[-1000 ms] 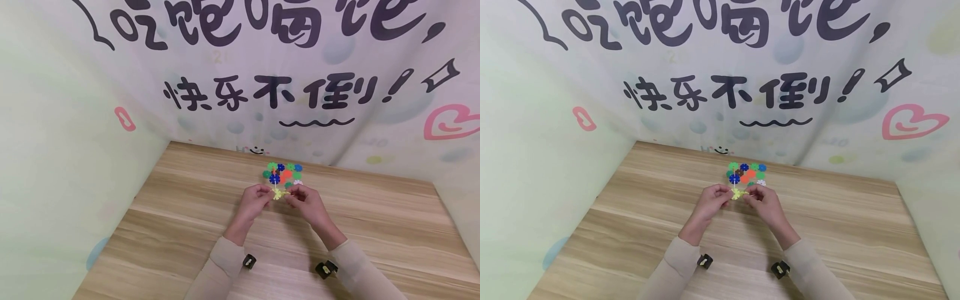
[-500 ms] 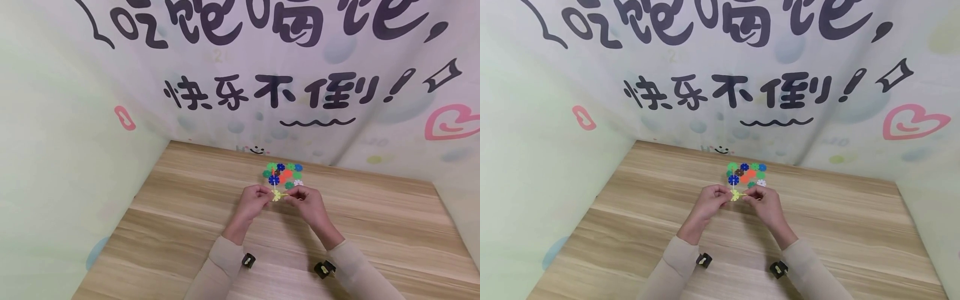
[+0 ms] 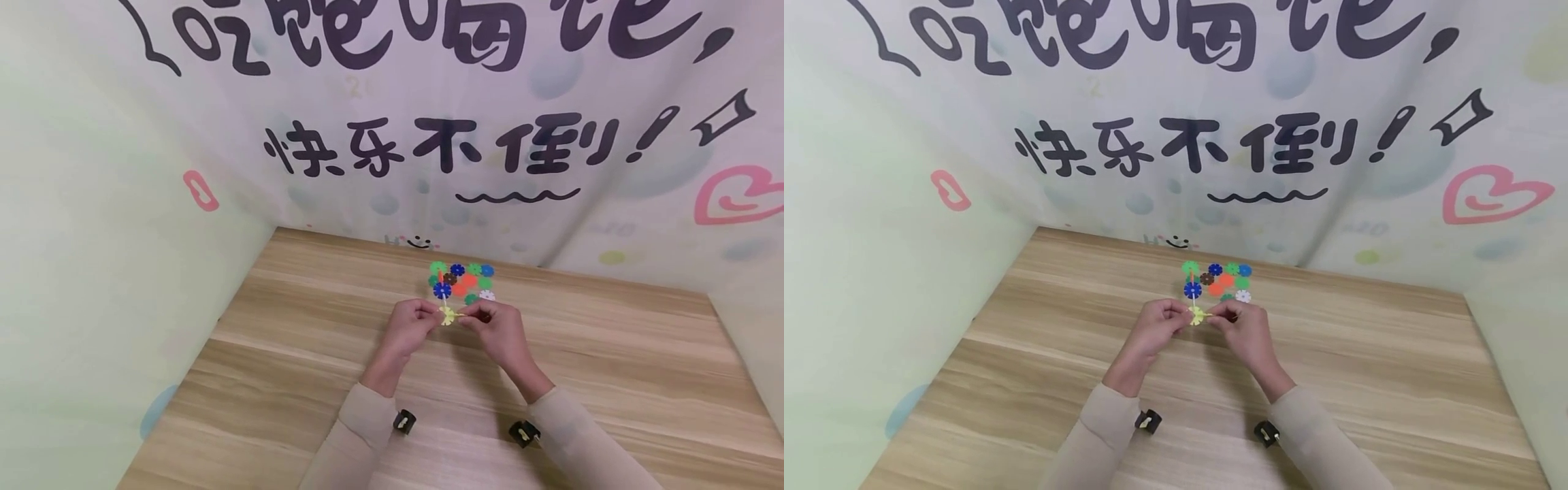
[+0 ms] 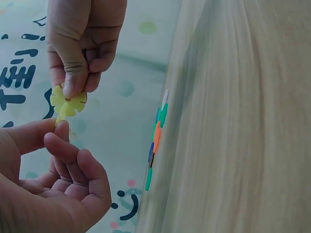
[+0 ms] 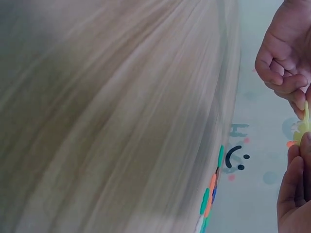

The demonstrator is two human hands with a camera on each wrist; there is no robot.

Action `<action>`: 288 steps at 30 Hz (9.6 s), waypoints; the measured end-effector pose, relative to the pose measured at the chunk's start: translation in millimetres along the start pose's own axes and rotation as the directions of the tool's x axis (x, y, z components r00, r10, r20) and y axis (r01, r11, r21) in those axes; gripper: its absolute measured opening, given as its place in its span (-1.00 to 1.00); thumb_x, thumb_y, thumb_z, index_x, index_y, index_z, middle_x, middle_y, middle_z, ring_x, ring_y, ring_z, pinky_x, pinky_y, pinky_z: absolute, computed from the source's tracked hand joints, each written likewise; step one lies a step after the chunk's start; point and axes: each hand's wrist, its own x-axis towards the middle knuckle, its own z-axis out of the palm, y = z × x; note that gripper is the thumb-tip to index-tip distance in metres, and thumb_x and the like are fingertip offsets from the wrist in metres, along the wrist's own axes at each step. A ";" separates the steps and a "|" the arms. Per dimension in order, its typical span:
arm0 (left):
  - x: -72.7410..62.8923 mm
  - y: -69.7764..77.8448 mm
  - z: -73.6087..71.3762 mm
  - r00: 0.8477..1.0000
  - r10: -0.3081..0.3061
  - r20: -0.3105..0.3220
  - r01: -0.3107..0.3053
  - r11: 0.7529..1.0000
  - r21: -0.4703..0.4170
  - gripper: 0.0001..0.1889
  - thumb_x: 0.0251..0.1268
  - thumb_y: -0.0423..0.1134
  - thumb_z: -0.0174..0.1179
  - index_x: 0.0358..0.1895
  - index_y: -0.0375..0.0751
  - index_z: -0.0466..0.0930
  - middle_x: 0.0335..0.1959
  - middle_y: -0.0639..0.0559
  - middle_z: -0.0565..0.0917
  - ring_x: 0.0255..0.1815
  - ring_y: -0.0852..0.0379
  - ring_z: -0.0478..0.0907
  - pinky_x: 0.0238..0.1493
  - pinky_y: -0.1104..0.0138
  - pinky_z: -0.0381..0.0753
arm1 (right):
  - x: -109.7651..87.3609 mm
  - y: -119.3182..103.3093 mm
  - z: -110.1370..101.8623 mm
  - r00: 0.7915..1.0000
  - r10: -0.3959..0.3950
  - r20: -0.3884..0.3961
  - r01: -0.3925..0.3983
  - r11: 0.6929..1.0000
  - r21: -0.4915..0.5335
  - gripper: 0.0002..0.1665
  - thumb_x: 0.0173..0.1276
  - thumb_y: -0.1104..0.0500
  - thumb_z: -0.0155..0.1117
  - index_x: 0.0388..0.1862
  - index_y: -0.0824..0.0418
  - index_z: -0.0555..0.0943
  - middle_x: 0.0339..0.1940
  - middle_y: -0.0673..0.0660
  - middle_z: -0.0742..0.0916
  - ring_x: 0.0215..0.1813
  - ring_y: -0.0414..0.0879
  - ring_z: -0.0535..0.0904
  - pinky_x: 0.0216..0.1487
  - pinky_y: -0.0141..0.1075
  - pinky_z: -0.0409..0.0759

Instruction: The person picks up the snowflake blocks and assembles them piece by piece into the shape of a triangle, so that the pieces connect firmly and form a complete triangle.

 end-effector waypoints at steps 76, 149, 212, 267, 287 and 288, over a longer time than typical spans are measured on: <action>5.6 4.0 -29.1 0.989 -0.040 -0.140 0.011 0.979 -0.203 -0.81 0.37 -0.34 0.19 -0.02 -0.33 0.55 -0.33 -0.02 0.60 -0.39 0.11 0.52 -0.28 0.34 0.60 | 99.4 46.3 56.0 0.973 0.174 0.148 -0.109 0.923 -0.368 -0.63 0.35 0.05 0.42 0.09 0.11 0.70 -0.34 0.08 0.62 -0.31 -0.02 0.45 -0.36 -0.23 0.40; 1.8 4.4 -18.5 0.998 -0.038 -0.056 0.028 0.986 -0.167 -0.81 0.38 -0.33 0.21 -0.03 -0.33 0.55 -0.32 -0.08 0.61 -0.35 0.08 0.54 -0.20 0.26 0.62 | -3.6 19.8 -2.3 0.975 0.213 0.057 -0.218 0.972 0.087 -0.79 0.35 0.18 0.40 -0.07 0.13 0.65 -0.28 0.09 0.70 -0.27 -0.01 0.58 -0.40 -0.35 0.58; -1.8 3.1 -10.3 1.000 0.022 0.000 -0.022 0.993 -0.120 -0.79 0.40 -0.37 0.20 -0.05 -0.47 0.56 -0.28 -0.19 0.64 -0.40 0.15 0.52 -0.26 0.31 0.60 | -0.9 -3.4 -5.3 0.956 0.268 0.121 -0.294 0.881 0.371 -0.72 0.40 0.28 0.33 0.04 0.37 0.60 -0.18 0.26 0.64 -0.23 -0.08 0.61 -0.08 -0.11 0.70; -4.3 4.5 -14.9 0.999 0.012 0.041 -0.007 0.992 -0.125 -0.86 0.36 -0.35 0.24 -0.15 -0.39 0.58 -0.33 -0.15 0.64 -0.40 0.15 0.54 -0.21 0.25 0.61 | 16.9 34.7 -32.5 0.944 0.330 -0.023 -0.311 0.910 0.274 -0.61 0.55 0.14 0.16 0.20 0.38 0.52 0.00 0.38 0.61 -0.28 -0.11 0.63 -0.17 -0.30 0.69; -3.3 1.0 -14.3 0.999 0.010 0.047 -0.005 0.994 -0.112 -0.85 0.36 -0.33 0.25 -0.16 -0.38 0.58 -0.39 -0.08 0.63 -0.41 0.12 0.56 -0.24 0.23 0.61 | 40.9 67.6 -19.4 0.942 0.313 0.117 -0.319 0.948 0.028 -0.56 0.52 0.12 0.20 0.32 0.15 0.53 -0.07 0.25 0.63 -0.16 0.12 0.62 -0.26 -0.21 0.64; -3.5 0.5 -14.3 0.999 0.009 0.047 -0.004 0.993 -0.114 -0.85 0.36 -0.33 0.25 -0.16 -0.38 0.58 -0.39 -0.09 0.63 -0.41 0.10 0.56 -0.24 0.23 0.61 | 41.4 69.0 -17.7 0.938 0.322 0.126 -0.326 0.945 0.018 -0.56 0.51 0.12 0.22 0.32 0.13 0.53 -0.07 0.24 0.64 -0.16 0.10 0.62 -0.25 -0.21 0.64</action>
